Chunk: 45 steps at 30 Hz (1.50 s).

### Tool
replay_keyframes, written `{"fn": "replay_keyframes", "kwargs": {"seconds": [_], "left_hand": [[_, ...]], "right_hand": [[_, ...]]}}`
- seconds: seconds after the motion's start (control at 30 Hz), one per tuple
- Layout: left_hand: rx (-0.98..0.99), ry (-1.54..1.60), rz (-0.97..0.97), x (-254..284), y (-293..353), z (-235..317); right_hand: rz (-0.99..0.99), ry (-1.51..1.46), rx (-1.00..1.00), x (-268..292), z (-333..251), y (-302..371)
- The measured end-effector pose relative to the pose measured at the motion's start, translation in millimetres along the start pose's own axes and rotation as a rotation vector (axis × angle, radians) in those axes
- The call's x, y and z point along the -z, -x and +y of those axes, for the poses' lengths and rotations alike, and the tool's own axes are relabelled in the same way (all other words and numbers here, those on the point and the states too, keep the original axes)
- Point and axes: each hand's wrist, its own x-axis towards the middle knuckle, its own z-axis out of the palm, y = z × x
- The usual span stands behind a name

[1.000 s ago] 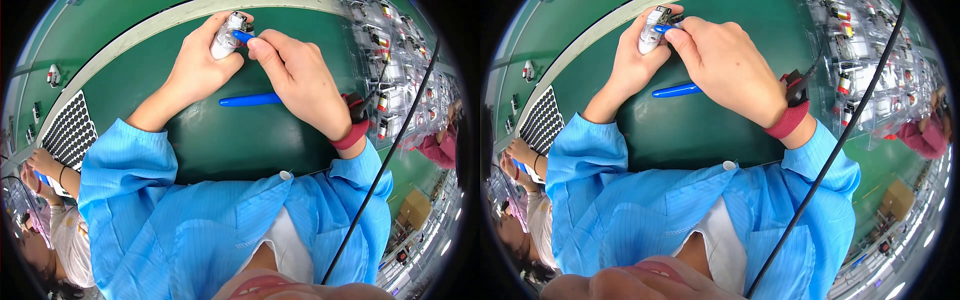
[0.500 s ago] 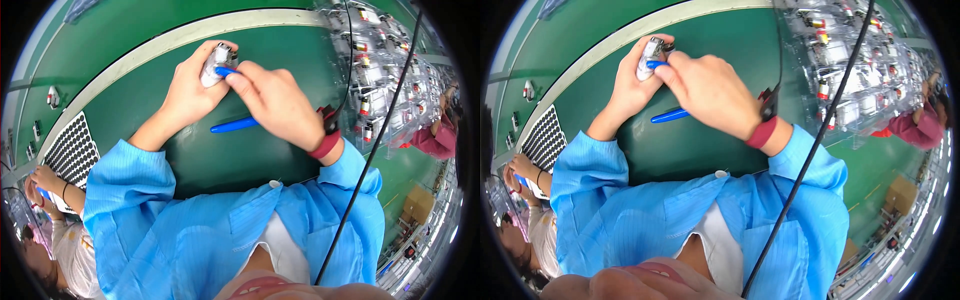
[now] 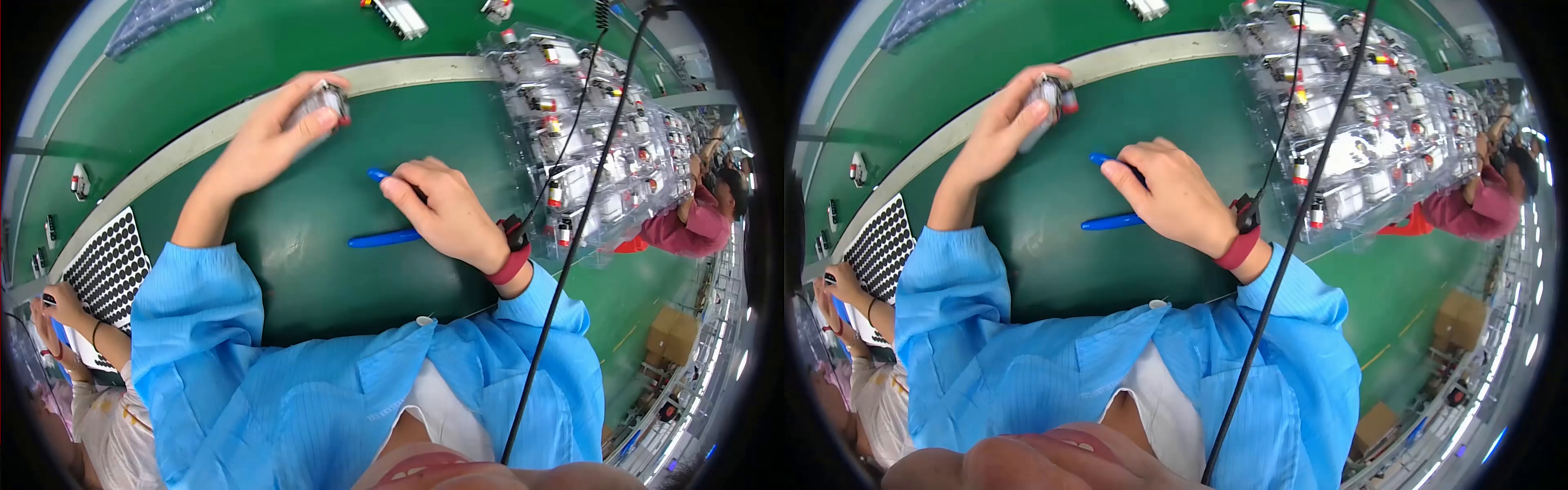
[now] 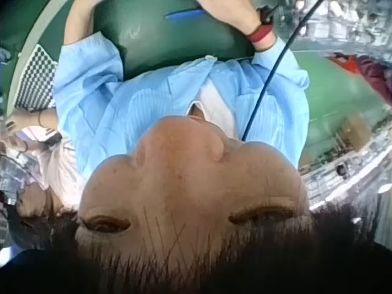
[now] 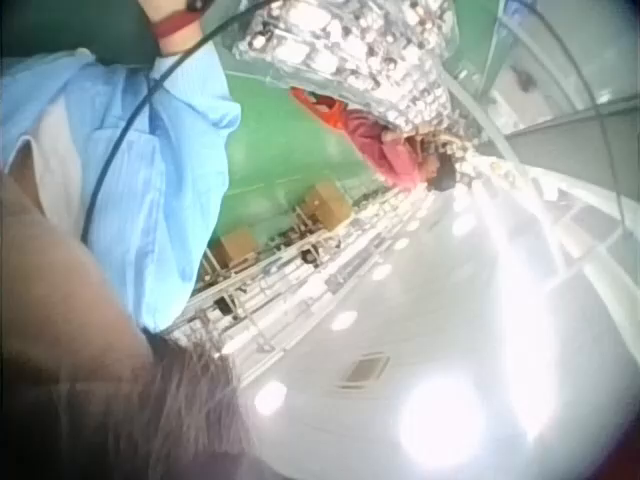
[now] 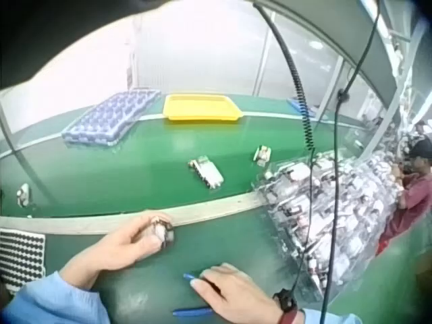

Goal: The person assembles electronic components by hand, taking circuit boards and plastic casings from a storage tray and joining them together with pliers and a blue plastic tool. The assembled components are then tested.

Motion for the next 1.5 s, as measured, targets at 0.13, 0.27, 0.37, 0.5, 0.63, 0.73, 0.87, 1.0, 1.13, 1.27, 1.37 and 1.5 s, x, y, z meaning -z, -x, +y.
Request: {"fn": "replay_keyframes", "kwargs": {"seconds": [0.13, 0.27, 0.37, 0.5, 0.63, 0.73, 0.87, 1.0, 1.13, 1.27, 1.37, 1.5], "left_hand": [[-0.270, -0.538, 0.376, 49.3, -34.8, -5.2], [-0.383, -1.048, 0.542, 100.4, -51.3, -36.2], [-0.338, -1.121, 0.507, 110.6, -36.8, -47.6], [-0.273, -1.089, 0.449, 94.6, -9.3, -45.1], [-0.237, -0.948, 0.606, 76.4, -29.6, -26.8], [-0.005, -0.826, 0.571, 37.5, -100.5, -7.9], [0.099, -1.034, 0.489, 12.6, -161.7, -16.8], [-0.033, -0.904, 0.486, -3.9, -163.7, -11.7], [-0.470, -0.700, 0.466, -14.8, -130.4, -20.5], [-0.517, -0.821, 0.322, -29.1, -91.5, -31.4], [-0.507, -0.813, 0.273, -33.9, -80.7, -34.1], [-0.467, -0.770, 0.267, -34.9, -78.7, -25.4]], "right_hand": [[0.089, 0.246, 0.251, 2.9, -5.3, -14.9], [0.124, 0.208, 0.280, -2.7, 7.5, -19.9], [0.161, 0.162, 0.271, -5.2, 19.6, -17.7], [0.168, 0.081, 0.267, -1.3, 28.4, -19.6], [0.169, 0.067, 0.291, -3.6, 31.7, -25.2], [0.180, 0.064, 0.297, -2.2, 37.3, -27.3], [0.143, 0.034, 0.348, -1.0, 35.9, -26.0], [0.159, 0.002, 0.365, -0.1, 42.9, -22.7], [0.165, 0.003, 0.385, 0.0, 47.0, -23.2], [0.178, 0.037, 0.409, -1.1, 50.0, -23.3], [0.178, 0.052, 0.395, -1.6, 47.1, -25.1], [0.198, 0.068, 0.384, -3.2, 46.3, -26.5]]}}
